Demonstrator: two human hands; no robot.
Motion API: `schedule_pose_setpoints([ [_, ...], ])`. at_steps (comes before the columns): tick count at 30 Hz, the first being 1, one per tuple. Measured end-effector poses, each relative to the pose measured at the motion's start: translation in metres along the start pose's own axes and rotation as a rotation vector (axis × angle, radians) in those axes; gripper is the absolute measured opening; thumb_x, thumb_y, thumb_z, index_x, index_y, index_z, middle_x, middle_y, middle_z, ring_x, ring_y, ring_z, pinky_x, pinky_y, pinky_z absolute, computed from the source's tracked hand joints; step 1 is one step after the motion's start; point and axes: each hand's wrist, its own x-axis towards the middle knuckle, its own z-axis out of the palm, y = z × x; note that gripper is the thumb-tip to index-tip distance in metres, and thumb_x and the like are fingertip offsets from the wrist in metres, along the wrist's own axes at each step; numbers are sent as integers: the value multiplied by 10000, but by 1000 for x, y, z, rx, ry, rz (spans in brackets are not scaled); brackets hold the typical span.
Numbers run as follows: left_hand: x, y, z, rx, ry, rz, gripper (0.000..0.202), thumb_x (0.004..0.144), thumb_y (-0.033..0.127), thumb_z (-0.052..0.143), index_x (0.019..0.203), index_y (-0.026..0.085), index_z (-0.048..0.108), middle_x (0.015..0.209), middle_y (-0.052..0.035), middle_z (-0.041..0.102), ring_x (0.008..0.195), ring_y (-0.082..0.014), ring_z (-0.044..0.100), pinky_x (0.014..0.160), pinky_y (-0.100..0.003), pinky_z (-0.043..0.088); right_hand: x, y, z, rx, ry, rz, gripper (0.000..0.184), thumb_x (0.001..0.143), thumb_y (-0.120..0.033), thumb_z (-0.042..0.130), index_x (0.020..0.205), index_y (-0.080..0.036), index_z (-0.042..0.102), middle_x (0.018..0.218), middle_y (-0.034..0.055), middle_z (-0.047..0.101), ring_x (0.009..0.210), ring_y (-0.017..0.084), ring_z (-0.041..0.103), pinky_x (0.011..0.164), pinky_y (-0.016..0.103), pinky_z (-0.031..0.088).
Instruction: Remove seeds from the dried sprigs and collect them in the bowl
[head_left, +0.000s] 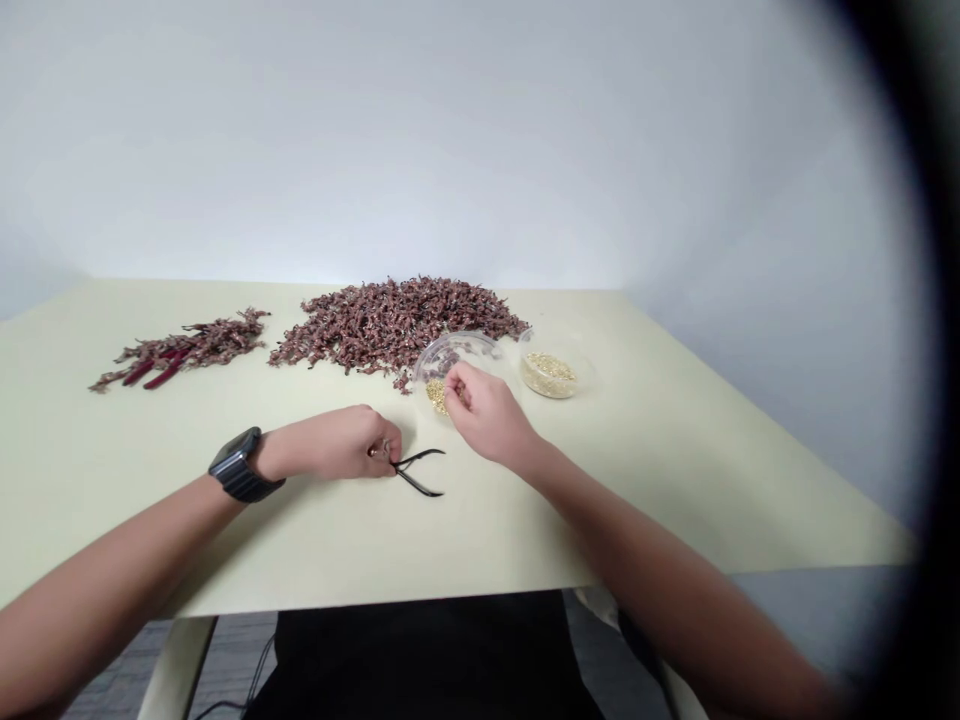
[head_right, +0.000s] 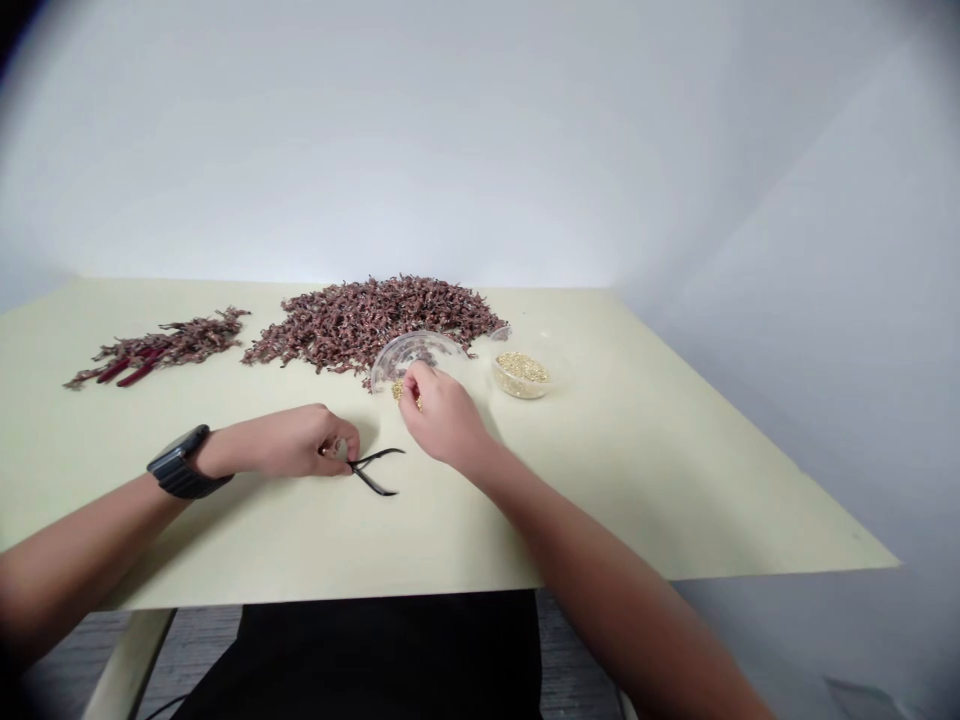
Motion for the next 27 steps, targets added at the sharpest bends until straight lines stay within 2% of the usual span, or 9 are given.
schedule_pose_setpoints([
  [4, -1, 1, 1, -39, -48, 1, 132, 875, 316, 627, 923, 229, 714, 719, 1, 672, 583, -144, 545, 547, -264, 380, 1, 3, 0, 19, -10, 22, 83, 947, -217, 475, 890, -229, 535, 751, -7, 563, 681, 166, 481, 618, 289, 306],
  [7, -2, 1, 0, 13, -69, -22, 131, 856, 300, 623, 908, 202, 692, 711, 0, 653, 567, -135, 508, 539, -264, 345, 2, 5, 1, 44, -16, 37, 72, 943, -226, 491, 887, -229, 535, 739, -11, 551, 664, 162, 468, 613, 292, 292],
  [17, -3, -3, 1, 97, -42, -79, 67, 830, 256, 598, 826, 189, 600, 655, 2, 583, 527, -123, 400, 516, -275, 258, 2, 6, 2, 75, -26, 35, 69, 943, -233, 491, 884, -232, 528, 744, -11, 561, 655, 158, 462, 608, 294, 278],
  [21, -4, -1, 0, 148, -13, -106, 121, 841, 259, 586, 750, 190, 548, 596, 14, 504, 504, -118, 320, 500, -287, 227, 2, 7, 3, 83, -25, 38, 64, 939, -237, 500, 882, -232, 529, 740, -11, 566, 644, 155, 458, 601, 294, 277],
  [24, -4, -2, -3, 68, -39, -113, 121, 858, 274, 585, 780, 183, 571, 617, 12, 515, 524, -116, 339, 513, -278, 254, 2, 7, 3, 87, -20, 37, 64, 939, -238, 505, 882, -232, 532, 734, -13, 563, 646, 156, 460, 602, 294, 280],
  [27, -4, -11, -12, -141, -129, -71, 127, 875, 275, 584, 895, 167, 648, 724, -5, 572, 597, -118, 412, 570, -256, 328, 2, 7, 2, 96, -16, 30, 61, 942, -235, 504, 891, -231, 537, 740, -12, 564, 659, 158, 474, 610, 296, 290],
])
